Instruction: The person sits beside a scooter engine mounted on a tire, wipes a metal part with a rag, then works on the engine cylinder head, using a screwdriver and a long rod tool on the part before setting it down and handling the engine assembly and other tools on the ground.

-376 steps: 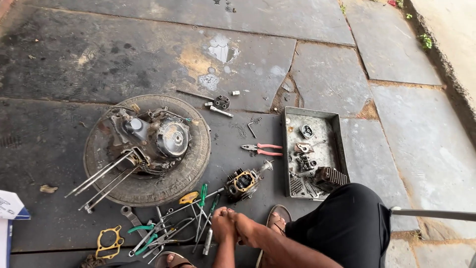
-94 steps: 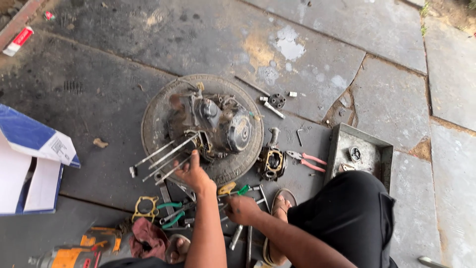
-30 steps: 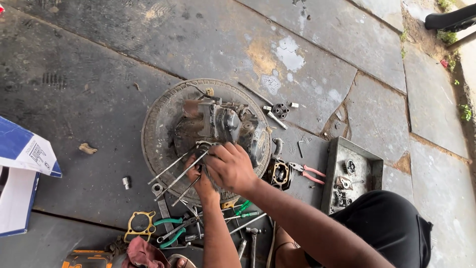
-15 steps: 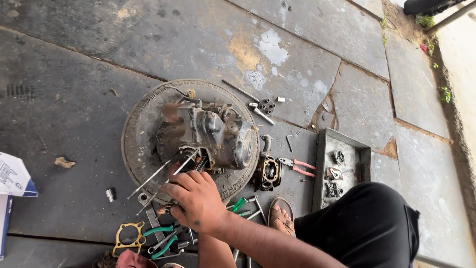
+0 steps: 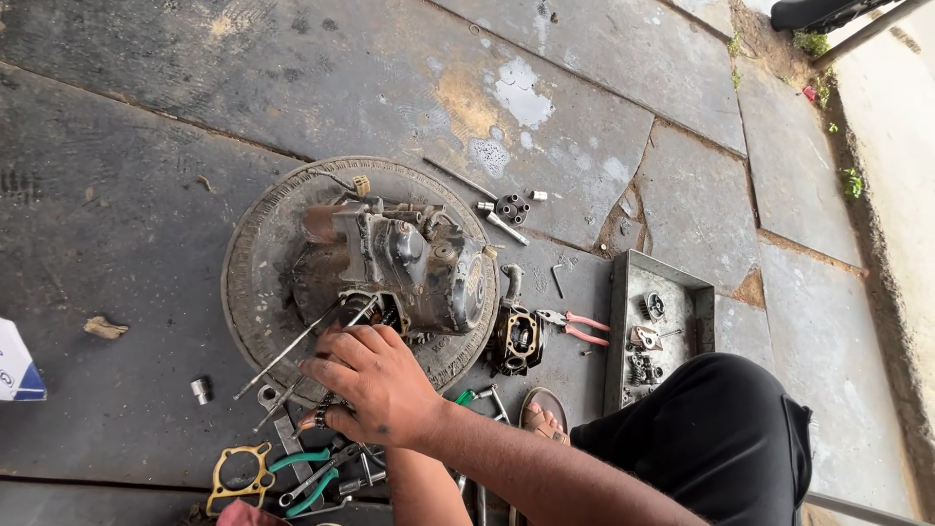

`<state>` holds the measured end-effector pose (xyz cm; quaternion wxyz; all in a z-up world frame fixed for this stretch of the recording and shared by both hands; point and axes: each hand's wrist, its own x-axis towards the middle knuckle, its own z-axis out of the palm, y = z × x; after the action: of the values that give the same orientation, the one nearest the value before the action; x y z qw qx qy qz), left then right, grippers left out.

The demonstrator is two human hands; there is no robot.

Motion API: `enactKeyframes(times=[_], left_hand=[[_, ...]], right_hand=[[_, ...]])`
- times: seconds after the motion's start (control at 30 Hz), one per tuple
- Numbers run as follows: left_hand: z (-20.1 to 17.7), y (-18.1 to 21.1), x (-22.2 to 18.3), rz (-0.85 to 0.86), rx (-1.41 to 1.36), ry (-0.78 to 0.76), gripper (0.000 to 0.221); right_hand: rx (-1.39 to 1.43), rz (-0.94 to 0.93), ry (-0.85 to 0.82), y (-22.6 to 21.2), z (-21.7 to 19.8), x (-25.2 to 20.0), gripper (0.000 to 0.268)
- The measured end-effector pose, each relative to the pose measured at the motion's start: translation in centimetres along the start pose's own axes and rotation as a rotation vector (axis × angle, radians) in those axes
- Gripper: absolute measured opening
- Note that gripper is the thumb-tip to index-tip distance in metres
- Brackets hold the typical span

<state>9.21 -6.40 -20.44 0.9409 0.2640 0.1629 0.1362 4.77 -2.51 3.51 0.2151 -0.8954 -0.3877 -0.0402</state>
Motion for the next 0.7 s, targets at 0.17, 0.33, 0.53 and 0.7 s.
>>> enactKeyframes(times=[0.17,0.33,0.53,0.7], left_hand=[[-1.8,0.0,-0.9,-0.022,0.007,0.005,0.047],[-4.4,1.5,-2.6,0.001,0.018,0.039,0.048],[-3.7,3.9,-6.8,0.131,0.558,0.501,0.037],[-3.4,7.9,-8.3,0.106,0.494,0.619,0.022]], right_hand=[[0.043,0.044,-0.045,-0.7,0.3,0.4,0.059],[-0.019,-0.006,-0.121,0.7,-0.6,4.0,0.058],[-0.104,-0.036,-0.164,3.0,-6.2,7.7,0.039],[0.02,0.177,-0.185,7.2,-9.5,6.0,0.042]])
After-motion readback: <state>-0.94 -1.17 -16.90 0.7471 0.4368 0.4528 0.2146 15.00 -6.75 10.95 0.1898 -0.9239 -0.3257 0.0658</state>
